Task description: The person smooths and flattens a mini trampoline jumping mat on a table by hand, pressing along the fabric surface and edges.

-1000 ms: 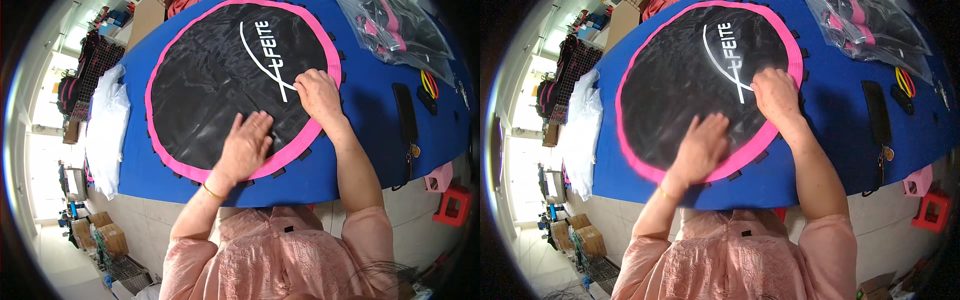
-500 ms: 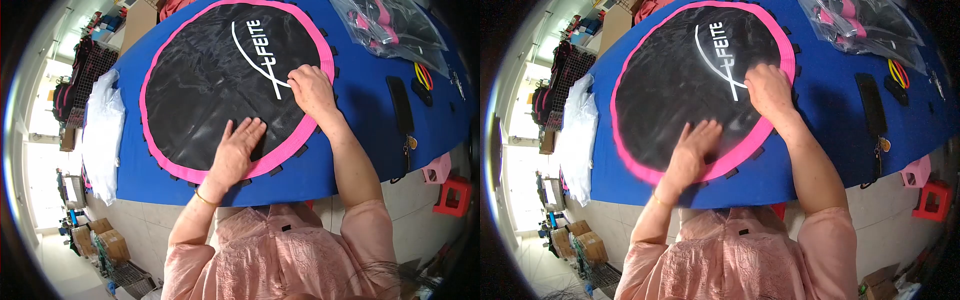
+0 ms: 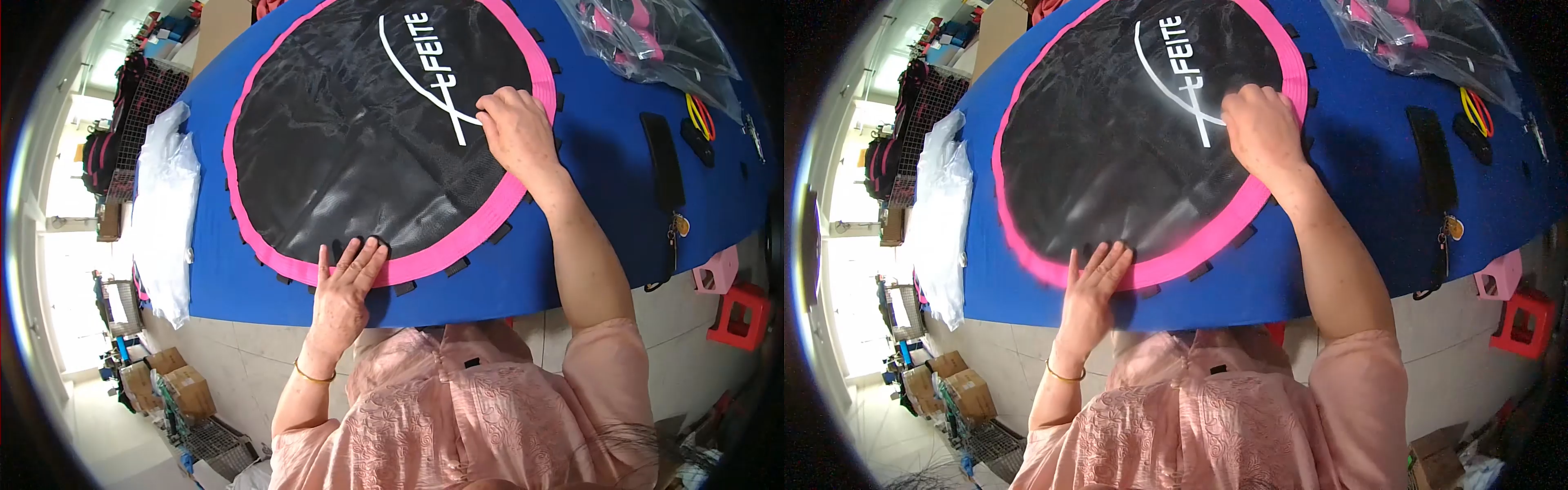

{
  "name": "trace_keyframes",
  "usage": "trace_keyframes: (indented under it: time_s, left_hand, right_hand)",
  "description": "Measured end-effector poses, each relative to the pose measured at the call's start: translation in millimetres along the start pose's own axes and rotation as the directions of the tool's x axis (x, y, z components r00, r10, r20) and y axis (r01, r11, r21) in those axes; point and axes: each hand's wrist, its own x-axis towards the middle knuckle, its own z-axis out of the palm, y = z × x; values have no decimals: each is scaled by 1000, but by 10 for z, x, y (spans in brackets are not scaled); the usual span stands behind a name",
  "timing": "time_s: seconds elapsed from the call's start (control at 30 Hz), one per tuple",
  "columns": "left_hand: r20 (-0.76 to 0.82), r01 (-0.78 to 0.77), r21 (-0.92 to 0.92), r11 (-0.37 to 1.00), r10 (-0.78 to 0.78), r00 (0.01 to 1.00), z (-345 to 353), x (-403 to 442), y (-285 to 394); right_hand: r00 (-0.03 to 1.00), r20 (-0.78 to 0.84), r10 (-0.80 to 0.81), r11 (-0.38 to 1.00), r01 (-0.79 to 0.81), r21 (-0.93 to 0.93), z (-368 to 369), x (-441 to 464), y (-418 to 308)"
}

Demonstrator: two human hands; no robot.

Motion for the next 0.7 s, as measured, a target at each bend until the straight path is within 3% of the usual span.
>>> trace_keyframes:
  time_s: [0.27,0.4,0.6,0.7]
  left_hand:
    - [-93,-190,-58,980,185,978,92,524,279]
    - [-65,-157,-47,987,154,986,62,409,203]
    - [-9,36,31,999,-36,999,-13,-49,-63]
    - [-12,22,25,999,-21,1000,-16,-4,-29]
  right_hand:
    - [999,-48,-20,1000,20,12,19,-3,5]
    - [1000,-18,-7,1000,7,2,4,-1,8]
    - [1000,-13,-9,1000,9,-13,7,3,-1]
    - [1000,-5,-12,1000,12,-29,27,13,9]
